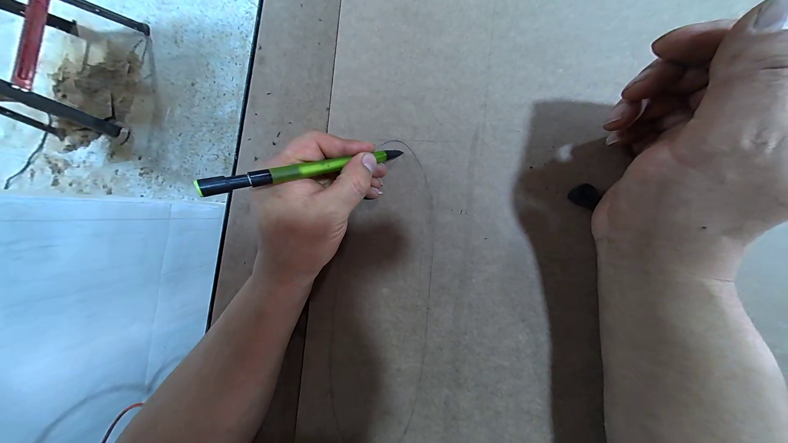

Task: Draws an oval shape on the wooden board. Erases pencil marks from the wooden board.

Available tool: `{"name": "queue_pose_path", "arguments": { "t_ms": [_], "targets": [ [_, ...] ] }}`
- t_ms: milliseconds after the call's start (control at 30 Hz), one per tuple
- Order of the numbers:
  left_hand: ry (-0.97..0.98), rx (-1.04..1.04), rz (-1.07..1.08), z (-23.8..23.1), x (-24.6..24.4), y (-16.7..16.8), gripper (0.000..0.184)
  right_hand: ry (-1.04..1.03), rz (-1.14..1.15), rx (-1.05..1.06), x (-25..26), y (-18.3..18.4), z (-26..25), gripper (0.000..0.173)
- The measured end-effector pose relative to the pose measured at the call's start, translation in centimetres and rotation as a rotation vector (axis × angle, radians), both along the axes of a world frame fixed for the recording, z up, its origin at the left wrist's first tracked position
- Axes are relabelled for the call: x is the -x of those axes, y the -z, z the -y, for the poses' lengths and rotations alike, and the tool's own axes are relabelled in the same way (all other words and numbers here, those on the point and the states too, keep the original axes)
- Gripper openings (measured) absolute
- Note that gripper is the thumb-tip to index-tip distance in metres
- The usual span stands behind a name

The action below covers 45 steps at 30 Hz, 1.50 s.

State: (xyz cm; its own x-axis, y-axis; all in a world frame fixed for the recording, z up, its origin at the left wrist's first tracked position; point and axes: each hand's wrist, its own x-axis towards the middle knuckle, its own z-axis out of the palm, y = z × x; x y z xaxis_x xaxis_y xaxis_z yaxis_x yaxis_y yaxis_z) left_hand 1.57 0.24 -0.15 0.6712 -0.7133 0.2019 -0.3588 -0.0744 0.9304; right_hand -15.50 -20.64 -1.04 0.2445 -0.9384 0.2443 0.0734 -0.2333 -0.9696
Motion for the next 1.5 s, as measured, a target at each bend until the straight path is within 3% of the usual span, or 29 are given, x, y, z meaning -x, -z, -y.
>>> {"name": "queue_pose_path", "arguments": {
  "t_ms": [233, 433, 600, 867, 1233, 1367, 1500],
  "targets": [
    [-0.003, 0.003, -0.021, 0.1, 0.0, 0.0, 0.007, -0.004, 0.004, -0.002, 0.0, 0.2, 0.1, 0.035],
    [0.211, 0.011, -0.045, -0.7, -1.1, 0.0, 0.007, -0.010, 0.008, -0.002, 0.0, 0.1, 0.1, 0.036],
    [0.152, 0.004, -0.064, -0.5, -0.7, 0.0, 0.008, -0.015, 0.020, -0.006, 0.0, 0.2, 0.1, 0.035],
    [0.412, -0.041, -0.098, -1.3, -2.0, -0.3, 0.010, -0.011, 0.015, -0.005, 0.0, 0.2, 0.1, 0.036],
    [0.422, -0.074, -0.080, -1.3, -1.9, -0.6, 0.008, -0.009, 0.014, -0.012, 0.0, 0.0, 0.0, 0.036],
    [0.335, -0.020, -0.106, -1.0, -1.6, -0.2, 0.009, -0.007, 0.011, -0.015, 0.0, 0.0, 0.0, 0.036],
    [0.407, -0.042, -0.099, -1.2, -2.0, -0.4, 0.010, -0.013, 0.008, -0.009, 0.0, 0.0, 0.0, 0.036]
  ]
}}
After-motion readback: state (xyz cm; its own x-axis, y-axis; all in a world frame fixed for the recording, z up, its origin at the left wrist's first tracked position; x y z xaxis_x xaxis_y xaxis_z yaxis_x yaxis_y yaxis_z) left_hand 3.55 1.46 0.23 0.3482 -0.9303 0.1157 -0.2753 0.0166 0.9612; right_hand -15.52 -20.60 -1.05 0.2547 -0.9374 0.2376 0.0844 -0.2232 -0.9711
